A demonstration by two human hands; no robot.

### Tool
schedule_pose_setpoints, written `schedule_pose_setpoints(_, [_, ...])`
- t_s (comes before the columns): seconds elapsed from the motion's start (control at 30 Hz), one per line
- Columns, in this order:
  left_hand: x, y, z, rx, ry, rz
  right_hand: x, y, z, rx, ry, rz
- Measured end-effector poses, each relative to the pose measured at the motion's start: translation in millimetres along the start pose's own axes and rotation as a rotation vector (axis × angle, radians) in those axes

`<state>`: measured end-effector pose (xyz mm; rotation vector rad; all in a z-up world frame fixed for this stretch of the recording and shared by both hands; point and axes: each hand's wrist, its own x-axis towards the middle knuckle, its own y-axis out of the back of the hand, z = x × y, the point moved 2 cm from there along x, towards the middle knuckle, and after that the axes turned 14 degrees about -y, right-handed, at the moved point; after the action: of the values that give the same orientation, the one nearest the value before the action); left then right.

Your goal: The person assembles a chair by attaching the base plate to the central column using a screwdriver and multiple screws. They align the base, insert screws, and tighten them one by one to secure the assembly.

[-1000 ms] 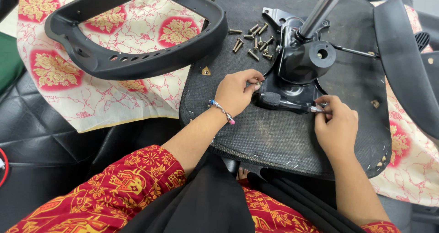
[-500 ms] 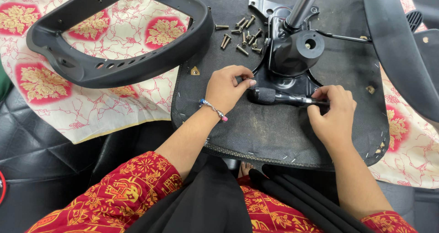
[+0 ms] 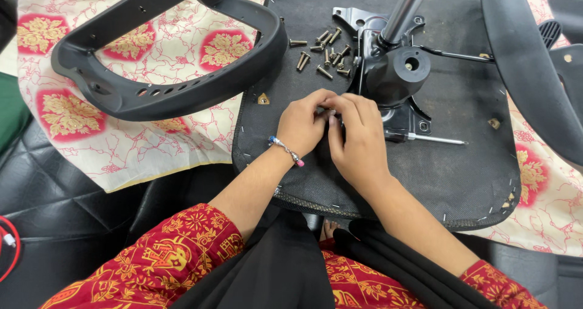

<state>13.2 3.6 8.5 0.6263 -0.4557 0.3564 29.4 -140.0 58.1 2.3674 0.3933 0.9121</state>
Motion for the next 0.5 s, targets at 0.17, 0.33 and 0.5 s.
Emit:
schedule_pose_setpoints(0.17, [0, 2, -1, 0.003, 0.048, 0.014, 10, -14, 1, 0.057, -0.071, -0.048])
schedule_pose_setpoints(0.33, [0, 2, -1, 0.016, -0.062, 0.068, 8, -20, 8, -0.047, -0.083, -0.028])
schedule_pose_setpoints(0.5, [-1, 4, -3, -0.102, 0.114, -0.015, 10, -21, 16, -0.088, -0.148, -0.086])
